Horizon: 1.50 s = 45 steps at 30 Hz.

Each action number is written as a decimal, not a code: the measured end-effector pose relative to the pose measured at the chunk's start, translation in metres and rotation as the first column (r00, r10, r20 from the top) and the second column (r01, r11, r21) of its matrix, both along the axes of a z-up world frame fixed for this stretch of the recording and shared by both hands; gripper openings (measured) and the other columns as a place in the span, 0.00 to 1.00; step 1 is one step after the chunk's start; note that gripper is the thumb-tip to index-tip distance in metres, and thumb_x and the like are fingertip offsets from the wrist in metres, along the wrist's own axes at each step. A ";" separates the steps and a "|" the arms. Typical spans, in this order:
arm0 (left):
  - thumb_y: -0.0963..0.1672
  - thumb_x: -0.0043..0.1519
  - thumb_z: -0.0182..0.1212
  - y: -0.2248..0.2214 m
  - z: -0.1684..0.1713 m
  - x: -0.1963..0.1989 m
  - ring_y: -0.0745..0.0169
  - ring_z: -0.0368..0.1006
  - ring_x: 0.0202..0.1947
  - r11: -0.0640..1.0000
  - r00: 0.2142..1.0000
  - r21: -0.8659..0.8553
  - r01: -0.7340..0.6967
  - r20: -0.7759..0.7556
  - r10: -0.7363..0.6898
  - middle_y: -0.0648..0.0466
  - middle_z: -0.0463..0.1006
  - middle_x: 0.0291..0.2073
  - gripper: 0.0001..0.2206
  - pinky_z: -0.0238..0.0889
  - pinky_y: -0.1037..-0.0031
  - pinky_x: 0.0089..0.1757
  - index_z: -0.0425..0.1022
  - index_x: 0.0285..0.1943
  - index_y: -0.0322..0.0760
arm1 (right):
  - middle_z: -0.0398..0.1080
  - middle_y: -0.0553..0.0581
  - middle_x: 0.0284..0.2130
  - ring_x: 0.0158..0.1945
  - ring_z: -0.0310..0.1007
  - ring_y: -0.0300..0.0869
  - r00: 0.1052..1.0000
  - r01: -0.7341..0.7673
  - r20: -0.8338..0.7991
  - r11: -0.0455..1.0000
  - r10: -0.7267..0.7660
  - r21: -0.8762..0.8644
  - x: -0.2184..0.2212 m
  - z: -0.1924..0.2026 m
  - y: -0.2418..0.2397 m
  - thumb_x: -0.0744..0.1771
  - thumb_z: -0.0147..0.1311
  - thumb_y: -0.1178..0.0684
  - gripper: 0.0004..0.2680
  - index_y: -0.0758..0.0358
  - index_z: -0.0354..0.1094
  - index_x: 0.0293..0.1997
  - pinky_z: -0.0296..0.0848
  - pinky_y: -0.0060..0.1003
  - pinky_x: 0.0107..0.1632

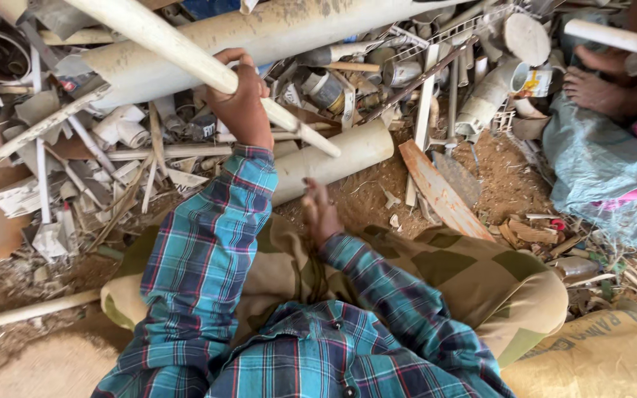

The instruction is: The person holds a white PVC pipe and uses a small saw blade to cut through it while sitting among a large pile of scrap PVC pipes and materials.

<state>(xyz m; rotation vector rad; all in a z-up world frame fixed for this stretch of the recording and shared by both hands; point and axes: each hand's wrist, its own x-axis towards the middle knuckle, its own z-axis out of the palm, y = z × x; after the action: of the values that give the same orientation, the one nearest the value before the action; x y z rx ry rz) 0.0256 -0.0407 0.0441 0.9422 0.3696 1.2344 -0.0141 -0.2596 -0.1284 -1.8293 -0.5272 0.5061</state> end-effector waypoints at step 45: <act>0.41 0.65 0.69 -0.019 0.003 -0.023 0.72 0.66 0.29 0.988 0.987 0.010 0.151 -0.063 -0.150 0.59 0.72 0.28 0.14 0.65 0.78 0.36 0.79 0.58 0.30 | 0.61 0.55 0.25 0.20 0.59 0.43 0.628 0.289 -0.737 0.954 -0.252 -0.080 0.009 0.005 -0.002 0.71 0.40 0.45 0.16 0.60 0.50 0.64 0.61 0.40 0.19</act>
<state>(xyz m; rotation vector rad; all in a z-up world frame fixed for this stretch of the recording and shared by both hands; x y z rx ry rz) 0.0031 -0.0598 0.0473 1.0045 0.3318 1.0731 -0.0055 -0.2611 -0.1229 -1.4422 0.3054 0.9537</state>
